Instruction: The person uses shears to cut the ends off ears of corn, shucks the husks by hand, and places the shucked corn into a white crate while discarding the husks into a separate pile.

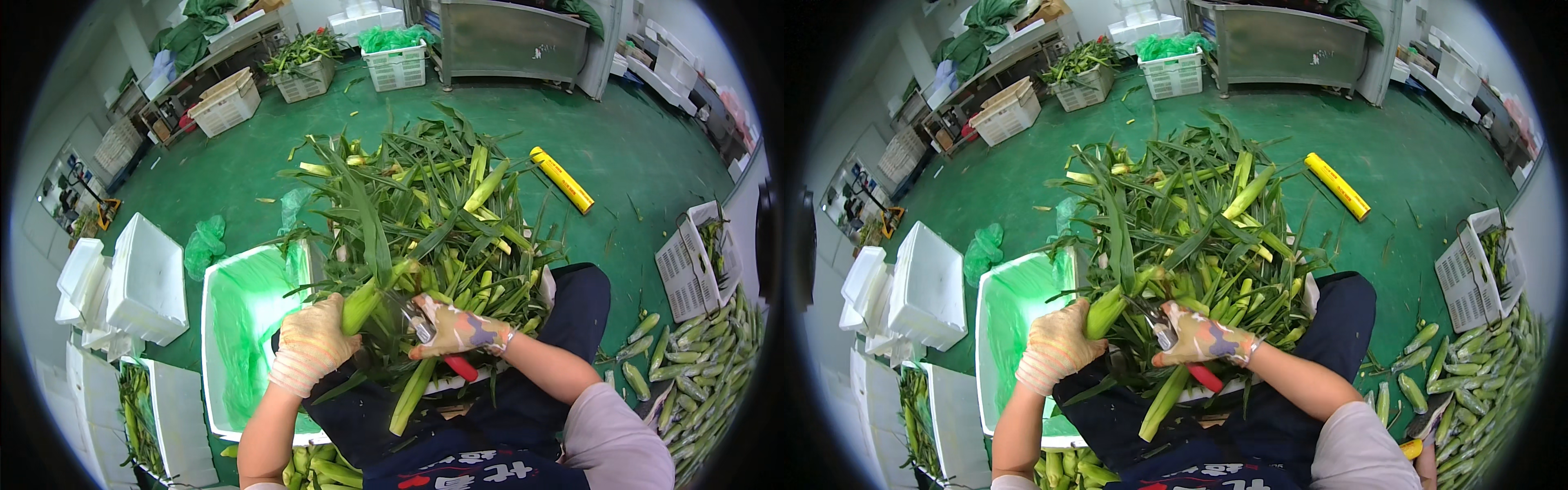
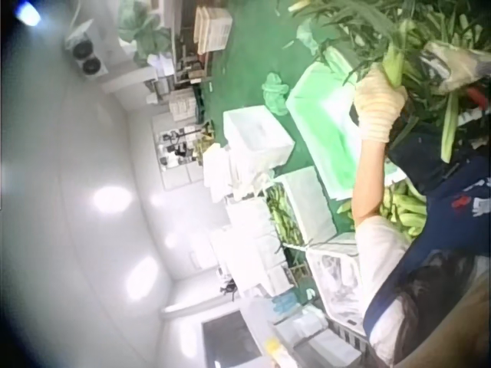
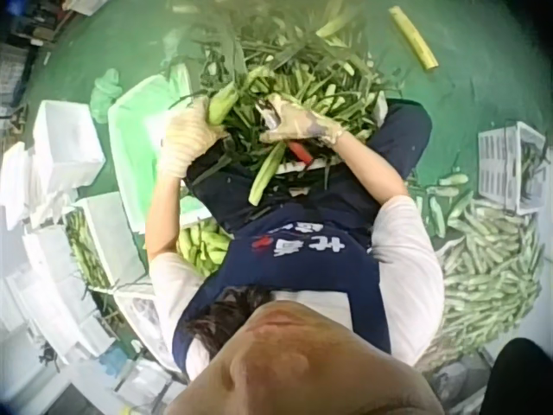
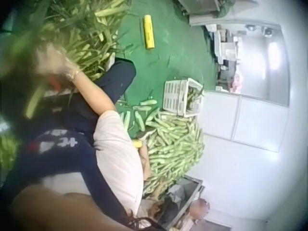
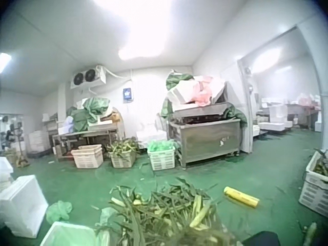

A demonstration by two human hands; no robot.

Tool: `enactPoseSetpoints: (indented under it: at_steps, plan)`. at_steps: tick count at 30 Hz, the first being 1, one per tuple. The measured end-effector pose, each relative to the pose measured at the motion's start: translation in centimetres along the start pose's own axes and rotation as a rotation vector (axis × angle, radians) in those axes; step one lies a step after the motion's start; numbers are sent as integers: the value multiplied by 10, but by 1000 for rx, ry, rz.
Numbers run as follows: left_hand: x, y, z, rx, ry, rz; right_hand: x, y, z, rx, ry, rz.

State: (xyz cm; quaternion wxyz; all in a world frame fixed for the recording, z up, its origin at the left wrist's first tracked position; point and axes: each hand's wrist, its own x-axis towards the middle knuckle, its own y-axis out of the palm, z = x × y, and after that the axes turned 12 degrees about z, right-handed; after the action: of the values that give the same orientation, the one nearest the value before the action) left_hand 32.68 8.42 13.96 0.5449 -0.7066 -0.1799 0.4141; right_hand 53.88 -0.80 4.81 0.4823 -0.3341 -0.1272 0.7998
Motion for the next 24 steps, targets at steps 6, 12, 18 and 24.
enactPoseSetpoints:
  at_steps: [6, 12, 18, 24]
  plan:
    - [8, 15, -20, 51, 25, -24, 13, 24, -13, 299, -74, -162]
    - [15, 12, 1, -287, 185, 29, 9, 34, -23, 1685, -525, 205]
    - [2, 24, 42, -1449, 454, 191, -34, 38, -30, 1172, -328, 12]
    - [7, 56, 4, -1743, 486, 377, -38, 54, 20, 617, -451, -129]
